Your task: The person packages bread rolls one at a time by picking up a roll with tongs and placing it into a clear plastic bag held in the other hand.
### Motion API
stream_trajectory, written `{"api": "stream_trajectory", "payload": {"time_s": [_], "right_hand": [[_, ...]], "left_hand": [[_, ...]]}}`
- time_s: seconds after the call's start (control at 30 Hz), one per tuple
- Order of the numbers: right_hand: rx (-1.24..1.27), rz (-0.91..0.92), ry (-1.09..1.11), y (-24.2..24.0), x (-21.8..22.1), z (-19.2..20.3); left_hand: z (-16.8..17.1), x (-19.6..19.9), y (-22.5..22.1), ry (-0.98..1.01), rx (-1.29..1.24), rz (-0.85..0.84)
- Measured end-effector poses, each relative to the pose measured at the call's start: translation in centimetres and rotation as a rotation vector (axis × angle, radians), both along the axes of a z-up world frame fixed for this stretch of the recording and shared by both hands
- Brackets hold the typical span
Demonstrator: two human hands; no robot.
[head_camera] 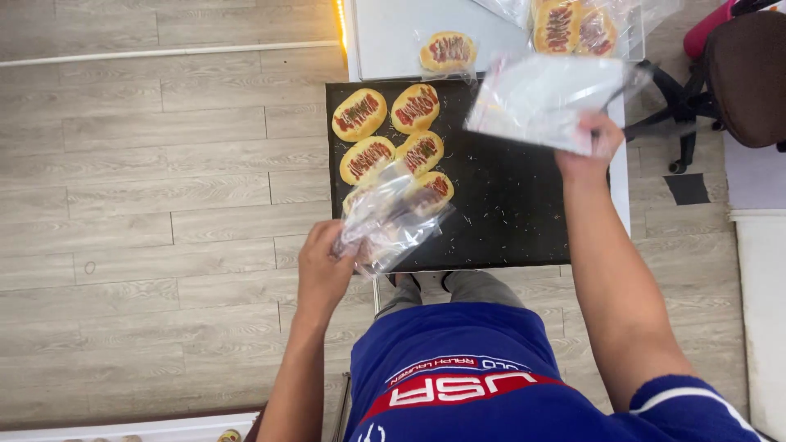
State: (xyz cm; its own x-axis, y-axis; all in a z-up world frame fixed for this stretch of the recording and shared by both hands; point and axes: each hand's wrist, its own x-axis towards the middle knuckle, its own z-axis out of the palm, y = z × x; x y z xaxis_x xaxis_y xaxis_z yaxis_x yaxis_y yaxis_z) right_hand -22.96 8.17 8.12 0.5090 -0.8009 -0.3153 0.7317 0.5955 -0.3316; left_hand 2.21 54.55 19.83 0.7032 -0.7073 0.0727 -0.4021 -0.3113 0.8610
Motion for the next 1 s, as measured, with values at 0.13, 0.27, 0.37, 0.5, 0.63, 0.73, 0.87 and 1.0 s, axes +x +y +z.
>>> {"api": "stream_trajectory", "payload": {"time_s": [0.13,0.27,0.37,0.5,0.63,0.73,0.87,1.0], "right_hand": [[-0.045,-0.090,0.303,-1.3,11.9,10.2],[-0.092,-0.052,0.608,-2.7,14.8,9.4],[0.005,0.041,0.692,2.3,12.4,11.2],[-0.331,0.314,0.719,7.0,3.0,9.8],[-0.591,0.491,0.813,10.0,-6.6,12.0],[-0.528,0.472,0.853,9.0,-13.3,10.0],[-0.422,0.438,0.843,9.5,-17.6,7.3],[-0.372,0.509,0.885,8.9,-20.4,7.4]], "left_hand": [[-0.6,-2.1,1.0,0.044,0.038,-0.087],[-0.9,-2.6,0.7,-0.013,0.013,-0.166],[-1.4,-3.0,-0.1,0.018,0.106,-0.196],[-2.4,-3.6,-3.3,0.010,0.243,-0.290],[-3.5,-4.9,-9.6,-0.025,0.382,-0.458],[-4.9,-6.6,-16.9,-0.063,0.501,-0.569],[-9.7,-8.4,-24.0,-0.049,0.533,-0.635],[-13.9,-9.6,-27.4,-0.152,0.612,-0.589]]}}
